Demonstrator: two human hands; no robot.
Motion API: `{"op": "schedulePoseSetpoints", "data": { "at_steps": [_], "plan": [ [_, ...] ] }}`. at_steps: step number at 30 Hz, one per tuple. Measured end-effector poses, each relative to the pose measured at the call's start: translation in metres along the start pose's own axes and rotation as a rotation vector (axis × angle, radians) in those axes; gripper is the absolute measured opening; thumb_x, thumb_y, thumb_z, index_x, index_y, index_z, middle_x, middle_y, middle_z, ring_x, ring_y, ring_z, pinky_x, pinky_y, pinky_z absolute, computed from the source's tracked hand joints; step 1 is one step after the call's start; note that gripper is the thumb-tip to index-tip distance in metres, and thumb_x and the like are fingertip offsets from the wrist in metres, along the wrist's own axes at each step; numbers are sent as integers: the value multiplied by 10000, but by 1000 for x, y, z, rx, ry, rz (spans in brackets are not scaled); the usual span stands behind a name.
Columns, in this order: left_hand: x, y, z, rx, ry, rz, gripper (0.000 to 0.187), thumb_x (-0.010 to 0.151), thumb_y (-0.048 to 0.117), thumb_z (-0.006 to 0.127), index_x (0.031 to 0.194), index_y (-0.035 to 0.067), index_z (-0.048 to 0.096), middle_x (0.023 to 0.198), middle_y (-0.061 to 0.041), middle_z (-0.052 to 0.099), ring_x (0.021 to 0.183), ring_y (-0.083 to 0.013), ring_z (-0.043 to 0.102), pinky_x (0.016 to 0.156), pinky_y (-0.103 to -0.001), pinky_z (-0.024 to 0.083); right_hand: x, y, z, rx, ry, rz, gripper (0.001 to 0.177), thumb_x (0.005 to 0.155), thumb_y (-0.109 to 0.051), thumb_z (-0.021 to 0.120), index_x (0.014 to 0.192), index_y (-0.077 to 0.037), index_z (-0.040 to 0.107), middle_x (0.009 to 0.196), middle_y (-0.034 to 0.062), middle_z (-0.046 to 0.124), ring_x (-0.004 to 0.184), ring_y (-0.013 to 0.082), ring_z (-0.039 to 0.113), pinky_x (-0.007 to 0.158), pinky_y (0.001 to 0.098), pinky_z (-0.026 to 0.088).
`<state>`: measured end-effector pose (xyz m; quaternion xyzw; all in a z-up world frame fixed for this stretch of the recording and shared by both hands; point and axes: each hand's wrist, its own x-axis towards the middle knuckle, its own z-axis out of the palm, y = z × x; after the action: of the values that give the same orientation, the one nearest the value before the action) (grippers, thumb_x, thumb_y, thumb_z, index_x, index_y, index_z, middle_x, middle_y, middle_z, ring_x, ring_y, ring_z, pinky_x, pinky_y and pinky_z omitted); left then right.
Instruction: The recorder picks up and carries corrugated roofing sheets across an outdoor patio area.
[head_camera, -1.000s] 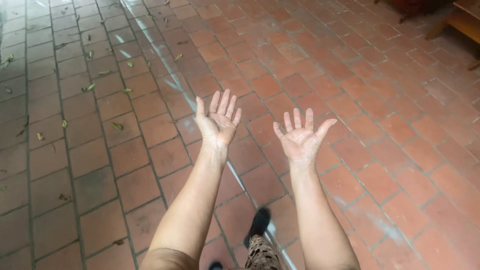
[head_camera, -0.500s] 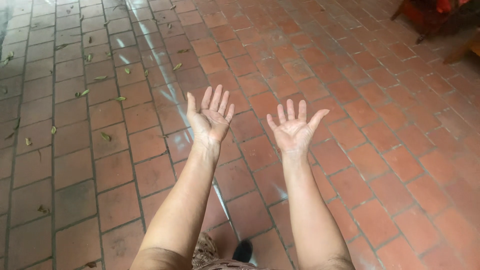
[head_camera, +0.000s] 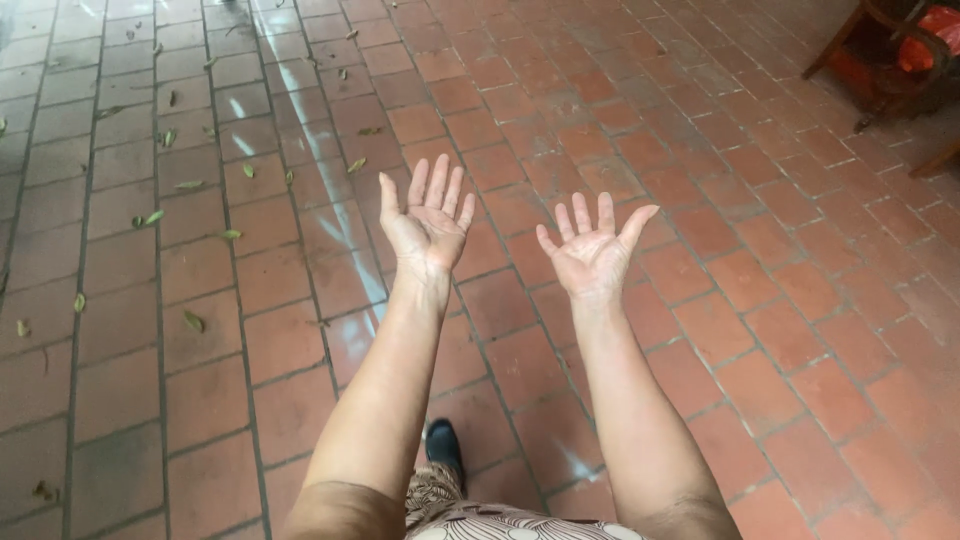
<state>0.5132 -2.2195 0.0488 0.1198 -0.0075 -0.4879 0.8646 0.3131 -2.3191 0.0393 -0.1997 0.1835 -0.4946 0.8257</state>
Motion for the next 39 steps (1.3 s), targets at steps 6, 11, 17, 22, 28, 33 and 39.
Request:
{"op": "schedulePoseSetpoints", "data": {
  "at_steps": [6,11,17,22,28,33,39],
  "plan": [
    [119,22,21,31,-11,-20,847,906,678,504,1557,145,398,1571,-71,510,1460,-253,451,1187,-501,266,112,21,31,-23,-40,3,1269,649,-884,587,1635,-259,91,1716,126,138,1589,341,101,1232,668,115],
    [187,13,22,38,7,-43,855,906,685,494,1560,143,394,1564,-73,515,1453,-259,455,1183,-503,281,173,22,46,-14,-18,-17,1268,659,-885,581,1636,-252,80,1723,113,117,1589,342,56,1228,691,76],
    [259,19,27,47,45,18,868,912,695,477,1569,136,383,1566,-84,515,1456,-261,455,1180,-500,286,261,24,44,19,-63,1,1274,666,-879,597,1643,-238,89,1734,97,104,1596,346,37,1236,694,49],
    [348,5,37,43,32,59,874,908,710,463,1574,149,382,1570,-80,510,1460,-257,453,1180,-491,284,353,-2,28,75,-82,2,1282,642,-860,641,1642,-261,106,1732,80,108,1603,334,43,1241,704,52],
    [460,-54,75,20,-21,56,906,900,742,434,1589,161,351,1605,-81,468,1486,-262,411,1191,-503,252,474,-72,1,108,-85,-15,1298,626,-854,661,1649,-266,120,1734,43,119,1604,330,48,1245,711,59],
    [522,-85,103,26,-18,81,956,891,779,398,1606,150,317,1639,-101,416,1520,-278,362,1223,-535,196,550,-110,8,120,-84,-26,1299,617,-873,644,1641,-286,101,1746,39,129,1617,328,54,1262,706,55],
    [593,-96,110,75,-24,135,1034,847,847,340,1621,164,289,1669,-122,354,1559,-284,250,1222,-544,134,629,-110,17,158,-121,38,1291,616,-887,603,1639,-277,105,1737,46,139,1600,330,55,1236,717,43]
  ]
}}
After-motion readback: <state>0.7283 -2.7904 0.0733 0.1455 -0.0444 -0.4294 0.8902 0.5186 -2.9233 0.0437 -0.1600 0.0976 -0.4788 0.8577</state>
